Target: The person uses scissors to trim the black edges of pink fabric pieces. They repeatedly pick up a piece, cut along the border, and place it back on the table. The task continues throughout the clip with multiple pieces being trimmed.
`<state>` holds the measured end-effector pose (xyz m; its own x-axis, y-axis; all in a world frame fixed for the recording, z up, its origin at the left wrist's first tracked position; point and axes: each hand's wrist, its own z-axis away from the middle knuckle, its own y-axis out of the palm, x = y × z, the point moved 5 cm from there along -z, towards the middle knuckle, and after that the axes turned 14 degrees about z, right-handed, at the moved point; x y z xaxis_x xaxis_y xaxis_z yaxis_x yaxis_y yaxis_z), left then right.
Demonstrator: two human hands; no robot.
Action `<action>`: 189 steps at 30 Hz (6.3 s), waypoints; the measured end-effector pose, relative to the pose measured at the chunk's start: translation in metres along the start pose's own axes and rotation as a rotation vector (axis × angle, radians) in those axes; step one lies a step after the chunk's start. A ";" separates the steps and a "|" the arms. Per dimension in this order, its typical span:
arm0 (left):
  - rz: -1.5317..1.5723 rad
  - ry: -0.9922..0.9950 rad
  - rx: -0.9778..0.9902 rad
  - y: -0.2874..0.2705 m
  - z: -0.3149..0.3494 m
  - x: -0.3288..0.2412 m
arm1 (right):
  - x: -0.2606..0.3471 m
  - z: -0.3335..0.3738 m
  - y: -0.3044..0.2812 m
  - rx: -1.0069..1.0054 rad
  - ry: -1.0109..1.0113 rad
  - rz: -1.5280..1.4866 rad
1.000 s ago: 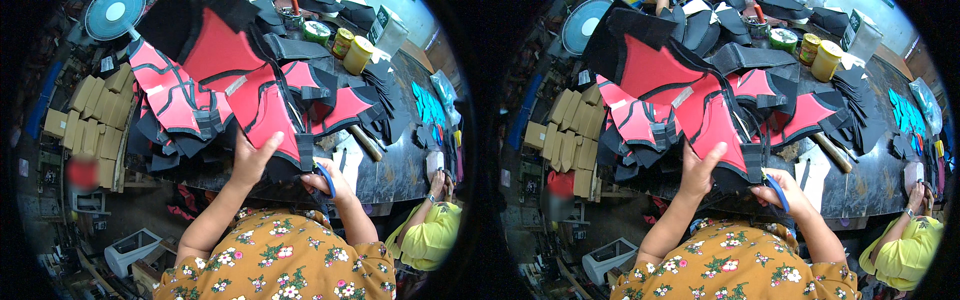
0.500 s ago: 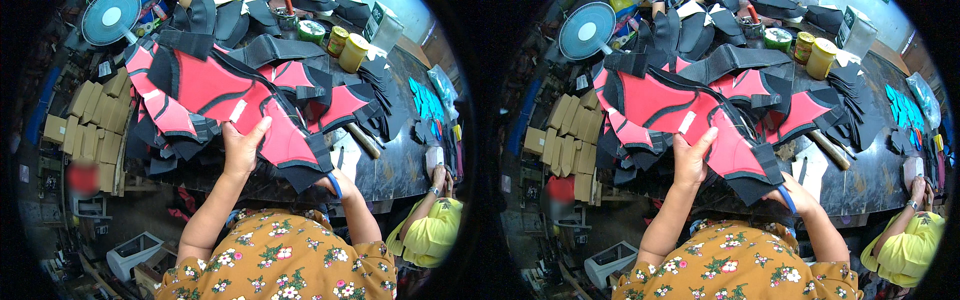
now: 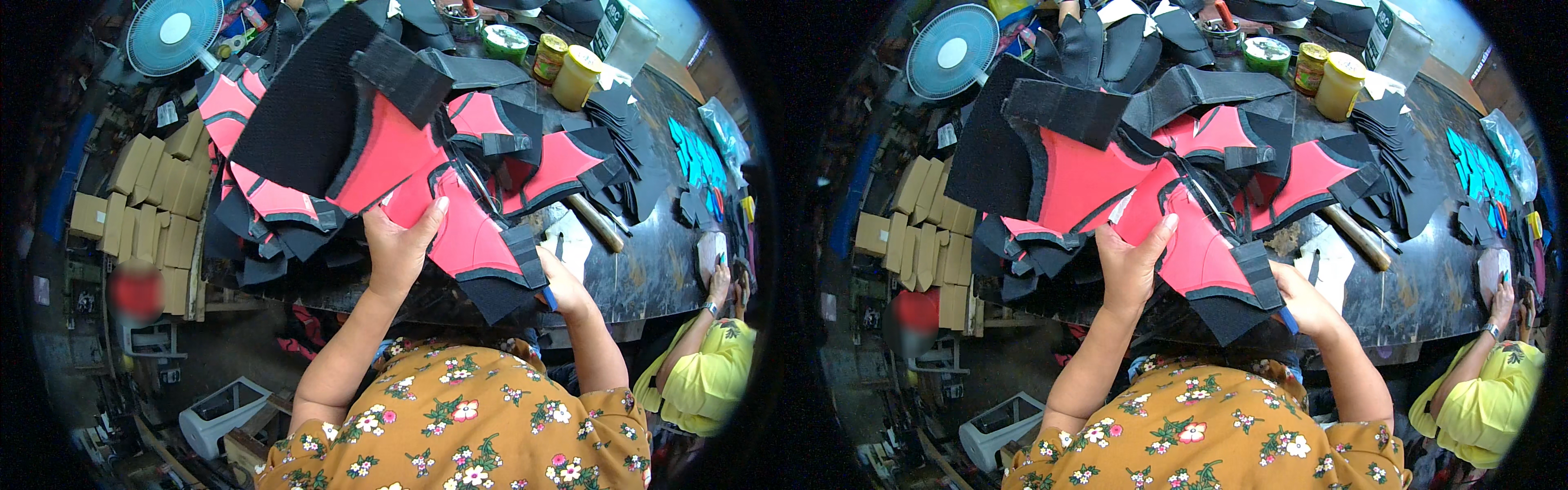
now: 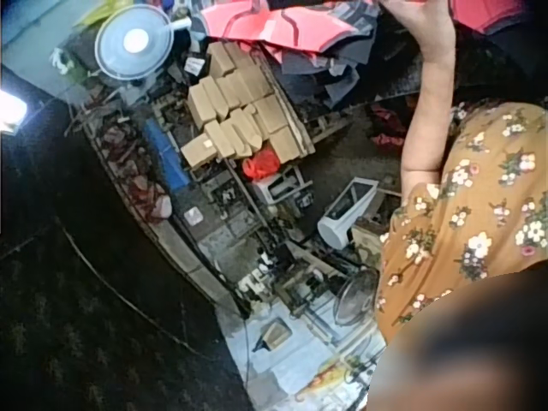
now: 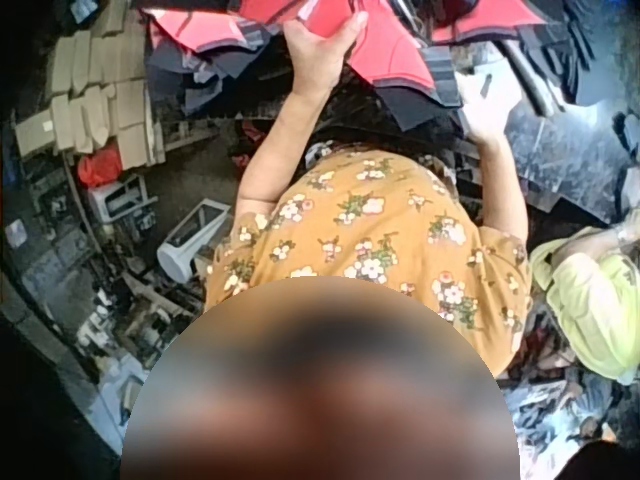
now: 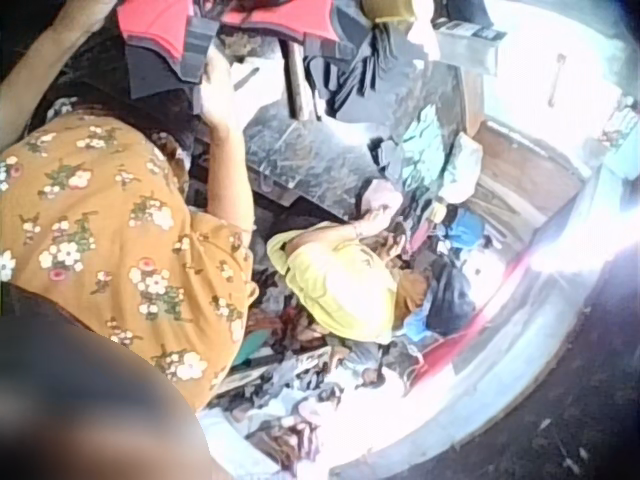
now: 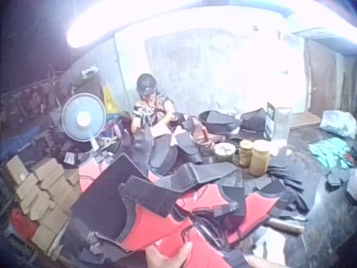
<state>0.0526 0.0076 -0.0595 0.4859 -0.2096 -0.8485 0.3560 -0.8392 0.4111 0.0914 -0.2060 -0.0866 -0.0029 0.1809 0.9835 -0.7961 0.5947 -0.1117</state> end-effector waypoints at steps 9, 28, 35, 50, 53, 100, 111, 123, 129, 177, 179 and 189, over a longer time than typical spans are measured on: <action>-0.106 -0.043 0.015 0.004 0.005 -0.007 | -0.001 0.000 -0.001 0.025 -0.055 0.020; -0.234 0.072 -0.143 -0.027 -0.013 -0.016 | -0.017 0.019 0.006 0.138 -0.112 0.105; -0.090 -0.202 -0.020 -0.018 -0.006 -0.002 | -0.029 0.025 0.000 0.140 -0.142 0.106; -0.229 0.029 0.103 -0.004 0.001 -0.026 | -0.010 0.013 -0.013 0.061 -0.128 0.231; -0.302 0.024 0.156 0.001 0.001 -0.025 | -0.009 0.004 -0.012 0.097 -0.033 0.212; -0.033 -0.214 0.051 0.001 0.023 0.000 | -0.035 0.001 0.009 -0.020 0.264 -0.288; 0.003 -0.129 -0.068 -0.009 0.005 -0.021 | -0.021 0.019 0.007 0.083 0.255 -0.014; 0.012 -0.223 -0.084 -0.006 0.000 -0.024 | -0.025 0.008 0.027 0.058 0.003 -0.106; 0.154 -0.236 -0.110 -0.001 0.009 -0.020 | -0.035 -0.009 0.029 0.043 0.003 -0.040; 0.253 -0.430 -0.012 -0.005 0.043 0.004 | 0.001 -0.014 0.011 0.115 -0.131 0.106; 0.230 -0.430 0.025 -0.001 0.049 0.008 | 0.000 -0.020 0.011 0.129 -0.195 0.090; 0.189 -0.328 0.088 -0.018 0.032 -0.020 | -0.013 -0.004 0.027 0.214 -0.016 -0.163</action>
<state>0.0106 0.0107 -0.0603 0.2498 -0.5018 -0.8281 0.2078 -0.8075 0.5520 0.0723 -0.1896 -0.1032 0.1276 0.0831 0.9883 -0.8969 0.4352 0.0792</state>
